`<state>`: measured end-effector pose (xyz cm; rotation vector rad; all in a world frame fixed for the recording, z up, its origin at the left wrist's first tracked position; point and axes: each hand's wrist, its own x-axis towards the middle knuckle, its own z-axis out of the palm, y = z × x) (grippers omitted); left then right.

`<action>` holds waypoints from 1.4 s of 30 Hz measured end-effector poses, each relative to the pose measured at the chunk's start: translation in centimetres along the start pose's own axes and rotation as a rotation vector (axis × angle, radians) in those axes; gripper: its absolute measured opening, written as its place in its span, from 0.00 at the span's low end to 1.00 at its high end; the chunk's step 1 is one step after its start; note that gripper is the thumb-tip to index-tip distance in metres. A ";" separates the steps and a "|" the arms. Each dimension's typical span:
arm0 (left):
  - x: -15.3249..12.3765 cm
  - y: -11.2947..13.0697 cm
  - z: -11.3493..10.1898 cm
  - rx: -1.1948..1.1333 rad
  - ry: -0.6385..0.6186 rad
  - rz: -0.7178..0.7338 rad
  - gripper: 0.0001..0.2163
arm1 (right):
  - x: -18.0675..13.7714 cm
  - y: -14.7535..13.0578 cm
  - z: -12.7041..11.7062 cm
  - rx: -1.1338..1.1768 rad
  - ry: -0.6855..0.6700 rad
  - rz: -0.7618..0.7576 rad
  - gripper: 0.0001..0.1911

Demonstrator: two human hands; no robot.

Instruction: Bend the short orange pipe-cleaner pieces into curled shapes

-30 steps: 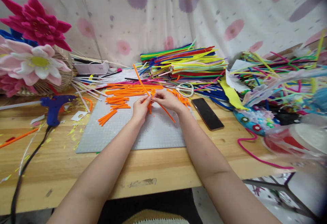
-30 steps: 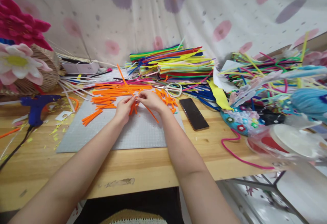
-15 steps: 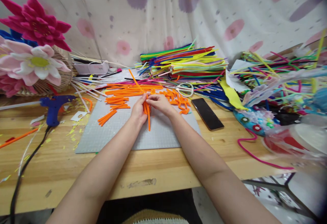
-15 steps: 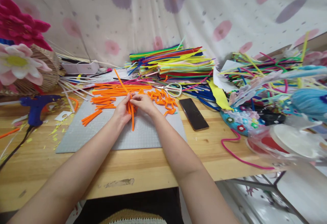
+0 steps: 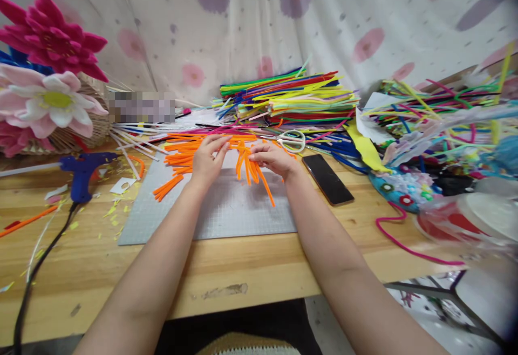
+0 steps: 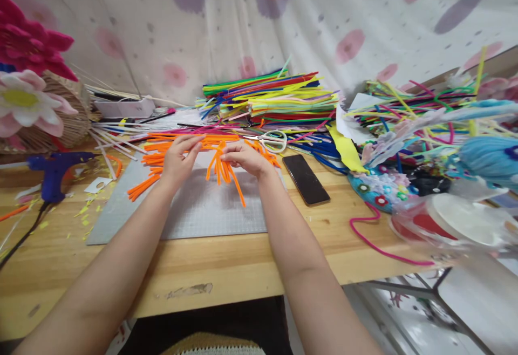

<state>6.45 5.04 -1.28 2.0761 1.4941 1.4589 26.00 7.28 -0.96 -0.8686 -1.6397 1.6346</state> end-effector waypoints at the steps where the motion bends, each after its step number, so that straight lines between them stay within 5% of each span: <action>1: -0.1 0.1 0.1 -0.034 -0.028 -0.020 0.12 | 0.0 0.0 0.0 0.036 0.030 -0.017 0.09; 5: -0.3 0.2 0.9 -0.235 -0.130 -0.248 0.10 | 0.4 0.3 0.1 0.057 0.177 -0.086 0.10; 10: -0.5 0.7 1.0 -0.522 -0.410 -0.695 0.05 | 1.4 1.3 0.8 -0.251 0.246 -0.122 0.08; 13: -0.6 0.7 0.8 -0.593 -0.460 -0.846 0.05 | 1.7 2.0 1.0 -0.354 0.259 -0.094 0.08; 16: -0.6 0.1 0.8 -0.604 -0.459 -0.846 0.08 | 1.6 2.4 0.8 -0.364 0.203 -0.071 0.08; 21: -0.5 -0.8 0.6 -0.476 -0.342 -0.506 0.04 | 1.1 2.3 0.9 -0.345 -0.005 -0.026 0.10; 23: -0.4 -0.5 0.3 -0.445 -0.321 -0.483 0.03 | 0.9 2.1 1.0 -0.329 -0.048 -0.021 0.11; 30: -0.3 0.6 -0.1 -0.770 -0.369 -0.800 0.08 | 0.8 1.2 1.9 -0.197 0.017 -0.035 0.13; 42: -0.7 0.1 1.7 -1.042 -0.206 -1.067 0.05 | 1.6 2.4 2.5 -0.109 0.139 -0.010 0.11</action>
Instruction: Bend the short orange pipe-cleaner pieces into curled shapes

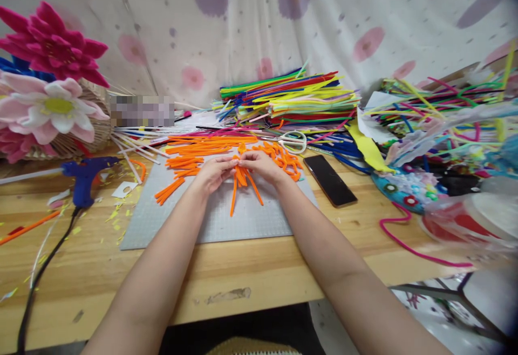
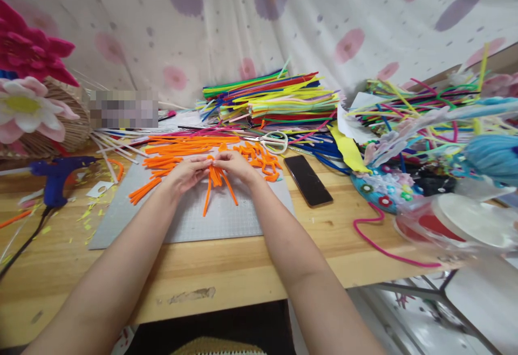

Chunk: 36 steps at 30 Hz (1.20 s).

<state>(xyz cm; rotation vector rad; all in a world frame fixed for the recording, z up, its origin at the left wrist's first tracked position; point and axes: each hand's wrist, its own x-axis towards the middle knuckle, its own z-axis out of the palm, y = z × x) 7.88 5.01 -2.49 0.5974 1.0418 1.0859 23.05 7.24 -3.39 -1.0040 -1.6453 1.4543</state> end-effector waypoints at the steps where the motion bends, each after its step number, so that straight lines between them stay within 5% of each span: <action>1: 0.1 -0.1 0.0 -0.017 0.007 0.001 0.05 | 0.1 0.2 0.0 0.018 -0.019 0.005 0.12; 12: 0.7 -0.9 -0.1 -0.045 0.126 0.249 0.06 | 0.4 0.2 1.9 0.118 -0.071 -0.047 0.09; 17: 0.7 -1.0 -0.3 0.095 0.033 0.226 0.09 | 0.5 0.1 2.2 0.139 -0.006 0.056 0.05; 22: 0.7 -0.6 -1.1 0.197 0.007 0.226 0.10 | -0.2 -0.3 2.3 0.294 -0.120 0.188 0.07; 29: 0.3 0.0 -1.8 0.159 -0.211 0.200 0.11 | -0.8 -0.7 2.2 0.498 -0.279 0.227 0.07; 36: -0.3 0.0 -1.1 0.788 -0.259 0.587 0.09 | -0.8 -0.2 0.0 0.628 -0.486 0.450 0.11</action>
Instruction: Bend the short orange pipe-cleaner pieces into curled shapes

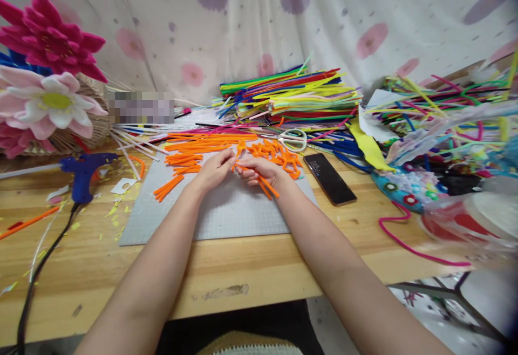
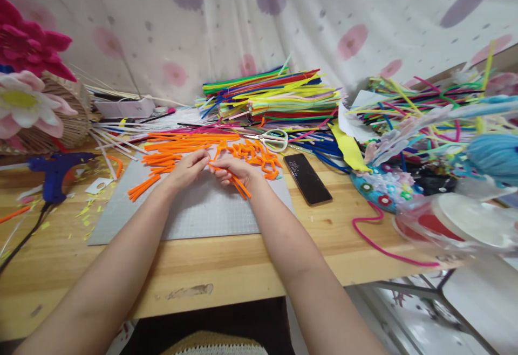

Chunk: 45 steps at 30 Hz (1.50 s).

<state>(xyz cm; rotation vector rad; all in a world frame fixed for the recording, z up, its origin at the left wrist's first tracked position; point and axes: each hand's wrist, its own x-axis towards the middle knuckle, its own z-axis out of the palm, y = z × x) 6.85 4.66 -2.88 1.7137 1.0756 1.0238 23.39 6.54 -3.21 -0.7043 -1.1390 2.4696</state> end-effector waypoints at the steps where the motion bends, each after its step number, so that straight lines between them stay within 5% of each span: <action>1: 0.0 0.0 0.2 0.108 -0.028 0.054 0.09 | -0.2 -0.1 -0.4 0.016 -0.031 0.055 0.12; 6: -0.1 0.0 1.5 0.286 -0.065 0.163 0.11 | -1.2 -0.3 -2.4 0.020 -0.188 0.105 0.17; 16: -0.3 1.2 2.4 0.025 -0.080 0.109 0.14 | -1.4 -0.1 -3.3 -0.056 -0.348 0.018 0.17; 24: 0.2 0.1 1.6 -0.042 0.070 -0.016 0.15 | -1.9 -0.1 -1.6 -0.145 -0.037 -0.013 0.09; 29: 0.1 -0.1 1.3 -0.233 -0.003 -0.227 0.16 | -1.9 -0.4 -1.1 -0.228 -0.016 0.031 0.08; 36: -0.1 0.3 1.4 -0.531 -0.056 -0.271 0.18 | -1.8 -0.2 -0.4 -0.207 0.000 -0.054 0.14; 45: -0.5 0.7 1.5 -0.788 0.098 -0.280 0.17 | -0.2 0.2 0.7 -0.260 0.052 -0.122 0.16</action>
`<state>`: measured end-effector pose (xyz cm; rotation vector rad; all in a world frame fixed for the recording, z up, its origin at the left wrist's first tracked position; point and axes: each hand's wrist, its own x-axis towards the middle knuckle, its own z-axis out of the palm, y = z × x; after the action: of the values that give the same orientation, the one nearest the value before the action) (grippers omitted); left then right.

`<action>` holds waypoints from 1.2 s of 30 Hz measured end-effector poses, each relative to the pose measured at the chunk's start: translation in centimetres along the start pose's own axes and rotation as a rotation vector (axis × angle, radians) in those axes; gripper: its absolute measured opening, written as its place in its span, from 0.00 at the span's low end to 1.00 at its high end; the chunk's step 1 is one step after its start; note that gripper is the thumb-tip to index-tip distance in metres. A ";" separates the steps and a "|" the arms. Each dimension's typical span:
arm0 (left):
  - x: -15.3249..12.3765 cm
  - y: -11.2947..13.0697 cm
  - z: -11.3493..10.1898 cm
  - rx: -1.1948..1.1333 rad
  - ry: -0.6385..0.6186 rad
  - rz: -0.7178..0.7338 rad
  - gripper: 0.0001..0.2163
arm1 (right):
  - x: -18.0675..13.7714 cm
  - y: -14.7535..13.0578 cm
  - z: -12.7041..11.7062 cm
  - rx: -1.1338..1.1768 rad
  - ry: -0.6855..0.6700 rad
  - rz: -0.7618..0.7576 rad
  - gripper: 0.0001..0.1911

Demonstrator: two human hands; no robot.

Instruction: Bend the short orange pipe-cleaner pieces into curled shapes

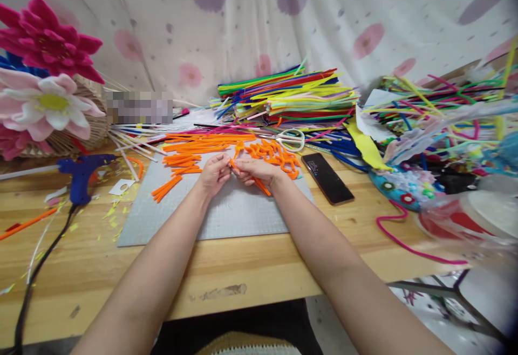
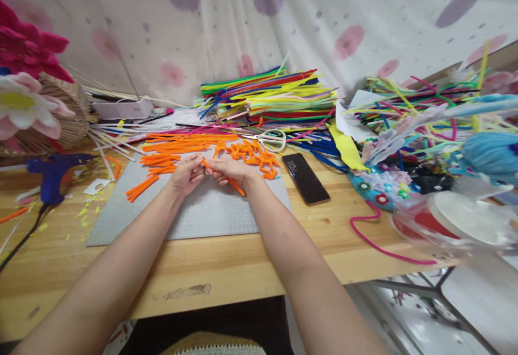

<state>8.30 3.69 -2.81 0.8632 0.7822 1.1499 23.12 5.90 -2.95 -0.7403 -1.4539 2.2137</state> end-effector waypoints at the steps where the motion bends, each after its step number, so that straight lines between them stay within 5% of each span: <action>1: 0.0 0.0 0.0 -0.003 0.006 0.002 0.17 | 0.1 0.1 0.2 0.002 0.009 -0.003 0.16; 8: 0.9 -0.2 -0.7 0.305 0.151 0.155 0.14 | 0.8 0.6 0.8 -0.020 0.202 -0.138 0.16; 16: 1.5 -0.1 -1.5 0.245 0.310 0.210 0.13 | 0.9 0.9 0.4 -0.061 0.171 -0.070 0.09; 23: 1.8 -1.4 -1.4 0.357 0.309 0.230 0.15 | 1.5 0.9 0.1 -0.304 0.305 -0.143 0.13; 29: 1.5 -0.6 -1.3 0.253 0.260 0.081 0.18 | 0.9 -0.1 -0.8 -0.632 0.450 -0.238 0.15; 36: 1.3 -0.4 -1.2 0.334 0.236 0.049 0.18 | 0.3 -0.5 -0.8 -0.477 0.426 -0.258 0.12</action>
<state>7.76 5.12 -3.81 1.0369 1.1762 1.1964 23.39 6.89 -2.87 -1.0291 -1.7415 1.4187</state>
